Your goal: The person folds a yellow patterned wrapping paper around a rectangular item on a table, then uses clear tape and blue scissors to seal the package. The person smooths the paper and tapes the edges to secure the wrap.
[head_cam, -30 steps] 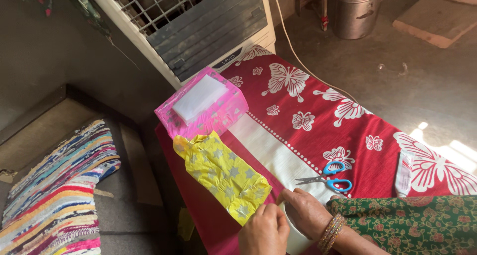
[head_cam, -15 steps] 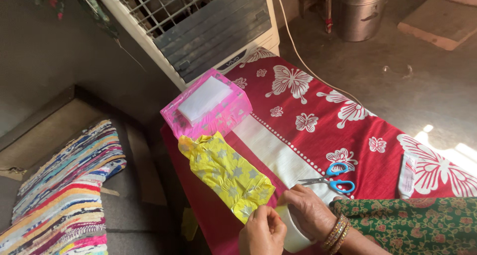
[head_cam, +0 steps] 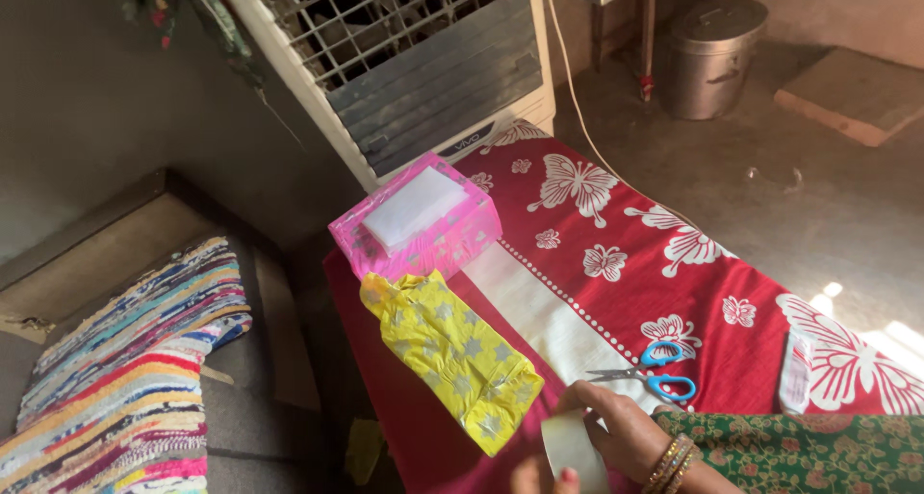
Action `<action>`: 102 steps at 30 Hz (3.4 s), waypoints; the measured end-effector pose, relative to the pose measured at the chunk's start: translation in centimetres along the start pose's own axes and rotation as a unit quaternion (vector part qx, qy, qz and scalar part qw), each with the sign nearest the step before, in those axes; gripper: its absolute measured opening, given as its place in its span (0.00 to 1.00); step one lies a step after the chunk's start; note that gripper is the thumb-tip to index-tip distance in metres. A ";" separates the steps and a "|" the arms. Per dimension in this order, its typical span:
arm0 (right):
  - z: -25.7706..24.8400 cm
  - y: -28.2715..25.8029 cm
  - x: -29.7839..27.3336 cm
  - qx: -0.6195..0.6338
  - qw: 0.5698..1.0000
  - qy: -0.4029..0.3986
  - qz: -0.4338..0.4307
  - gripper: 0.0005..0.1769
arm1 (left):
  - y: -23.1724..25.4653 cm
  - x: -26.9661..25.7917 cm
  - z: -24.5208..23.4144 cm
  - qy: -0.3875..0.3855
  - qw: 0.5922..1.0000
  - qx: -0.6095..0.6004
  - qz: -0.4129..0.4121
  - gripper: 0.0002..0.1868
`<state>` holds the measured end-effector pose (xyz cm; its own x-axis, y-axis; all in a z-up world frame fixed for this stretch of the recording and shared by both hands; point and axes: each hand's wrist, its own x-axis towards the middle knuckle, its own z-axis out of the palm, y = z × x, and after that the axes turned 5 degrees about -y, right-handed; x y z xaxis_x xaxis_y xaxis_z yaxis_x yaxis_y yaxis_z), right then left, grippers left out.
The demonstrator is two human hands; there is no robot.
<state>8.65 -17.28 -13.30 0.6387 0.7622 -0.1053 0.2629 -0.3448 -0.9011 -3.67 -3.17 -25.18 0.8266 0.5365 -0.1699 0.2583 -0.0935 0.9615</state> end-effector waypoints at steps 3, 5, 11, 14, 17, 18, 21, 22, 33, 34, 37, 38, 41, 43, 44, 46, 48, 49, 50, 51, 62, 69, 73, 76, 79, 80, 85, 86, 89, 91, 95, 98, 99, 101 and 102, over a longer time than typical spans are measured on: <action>-0.5 -0.4 -1.3 -0.016 0.997 0.002 -0.075 0.27 | -5.1 -0.7 3.3 0.018 0.998 -0.044 -0.031 0.15; -1.5 -1.3 -1.8 -0.048 0.990 0.029 -0.126 0.28 | -7.0 0.1 4.6 0.035 0.997 -0.059 -0.024 0.16; -4.8 -4.7 -4.1 -0.118 0.991 -0.025 -0.060 0.10 | -8.9 0.4 5.8 0.064 0.995 -0.076 -0.002 0.19; -4.5 -5.7 -5.1 -0.191 0.969 -0.045 -0.148 0.14 | -9.7 -0.6 6.2 0.074 0.994 -0.078 0.002 0.20; -3.8 -6.2 -5.3 -0.241 0.958 -0.047 -0.146 0.19 | -10.0 -1.0 6.6 0.086 0.993 -0.083 0.017 0.21; -3.6 -6.2 -5.3 -0.250 0.958 -0.043 -0.131 0.18 | -10.1 -1.1 6.5 0.089 0.992 -0.083 0.022 0.22; -3.4 -5.7 -5.3 -0.286 0.950 -0.030 -0.122 0.11 | -10.3 -1.8 6.8 0.080 0.993 -0.082 0.020 0.23; -3.3 -5.4 -5.2 -0.300 0.945 -0.023 -0.125 0.08 | -10.2 -1.5 6.6 0.073 0.994 -0.082 0.013 0.23; -4.0 -0.2 -4.7 -0.233 0.957 0.171 -0.032 0.06 | -9.2 -1.3 5.7 0.043 0.995 -0.085 -0.025 0.24; -4.5 0.6 -4.7 -0.208 0.955 0.209 -0.013 0.06 | -9.2 -1.5 5.3 0.044 0.995 -0.083 -0.027 0.24; -6.8 3.7 -3.9 -0.026 0.981 0.106 0.159 0.13 | -9.1 -1.9 4.4 0.040 0.995 -0.080 -0.038 0.24; -7.2 4.7 -3.7 0.028 0.982 0.075 0.171 0.13 | -9.1 -1.9 4.2 0.040 0.995 -0.080 -0.041 0.24; -7.5 7.4 -3.0 0.181 0.967 -0.006 0.177 0.15 | -8.9 -2.3 3.5 0.037 0.995 -0.075 -0.049 0.25; -7.5 8.3 -2.7 0.267 0.952 -0.040 0.147 0.17 | -8.5 -2.1 3.1 0.035 0.996 -0.071 -0.047 0.25; -7.7 8.4 -2.8 0.285 0.945 -0.039 0.157 0.16 | -8.5 -2.1 3.2 0.032 0.996 -0.071 -0.048 0.25; -7.7 7.9 -2.8 0.321 0.930 -0.038 0.175 0.15 | -8.6 -2.2 3.0 0.029 0.996 -0.069 -0.050 0.25; -7.9 6.7 -3.4 0.351 0.911 -0.039 0.212 0.13 | -8.8 -2.3 2.5 0.028 0.996 -0.066 -0.052 0.26; -7.8 6.0 -3.6 0.366 0.901 -0.040 0.229 0.12 | -8.8 -2.3 2.2 0.027 0.996 -0.065 -0.052 0.26; -7.7 5.3 -3.7 0.373 0.895 -0.046 0.242 0.12 | -8.9 -2.3 2.3 0.027 0.996 -0.064 -0.052 0.26; -7.7 4.6 -3.8 0.380 0.888 -0.052 0.255 0.11 | -9.0 -2.3 2.4 0.026 0.996 -0.065 -0.051 0.26; -7.1 6.9 -3.8 0.475 0.850 -0.024 0.228 0.16 | -9.6 -2.0 1.1 0.029 0.997 -0.053 -0.049 0.28; -10.1 5.0 -3.1 0.509 0.844 0.113 0.129 0.16 | -7.7 -1.7 -1.9 0.029 0.998 -0.029 -0.042 0.29; -7.9 1.6 -2.5 0.501 0.850 0.126 0.105 0.12 | -4.4 -2.7 -3.5 0.046 0.998 0.033 -0.001 0.30; -6.2 -0.5 -1.8 0.533 0.828 0.122 0.122 0.15 | 1.1 -3.3 -6.7 0.151 0.963 0.176 0.134 0.31; -5.4 -1.5 -1.5 0.517 0.837 0.124 0.131 0.09 | 8.3 -3.9 -7.7 0.297 0.849 0.315 0.302 0.31; -5.2 -1.7 -1.5 0.509 0.843 0.128 0.119 0.09 | 10.6 -4.0 -7.5 0.283 0.851 0.328 0.298 0.32; -5.0 -2.6 -1.0 0.453 0.870 0.173 0.090 0.11 | 18.5 -0.7 -7.1 0.179 0.906 0.346 0.165 0.21; -5.0 -2.8 -0.7 0.454 0.868 0.185 0.080 0.11 | 19.1 0.2 -7.4 0.166 0.914 0.332 0.166 0.15; -4.6 -3.0 0.1 0.455 0.860 0.223 0.062 0.12 | 19.2 2.2 -8.0 0.128 0.921 0.309 0.203 0.10; -4.2 -3.2 0.8 0.451 0.854 0.253 0.060 0.11 | 18.9 3.8 -8.4 0.120 0.911 0.295 0.263 0.09; -3.3 -3.4 1.7 0.366 0.897 0.246 -0.004 0.10 | 17.8 5.7 -9.2 0.109 0.896 0.265 0.340 0.07; -2.7 -4.3 2.6 0.308 0.921 0.233 -0.054 0.08 | 17.4 6.2 -9.3 0.099 0.925 0.246 0.272 0.06; -2.5 -4.8 2.9 0.303 0.922 0.227 -0.079 0.07 | 17.4 6.3 -9.3 0.098 0.936 0.240 0.237 0.05; -1.7 -6.2 3.6 0.242 0.936 0.218 -0.135 0.06 | 17.4 5.9 -9.5 0.111 0.929 0.252 0.247 0.05; -1.4 -7.0 3.9 0.184 0.944 0.218 -0.167 0.07 | 17.6 5.8 -9.6 0.118 0.925 0.259 0.253 0.06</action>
<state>10.35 -12.63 -6.77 0.8228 0.4691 0.3210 0.2839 0.1501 -0.9470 0.90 6.37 -7.17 0.7906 0.4768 0.3842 0.1245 -0.7394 0.6616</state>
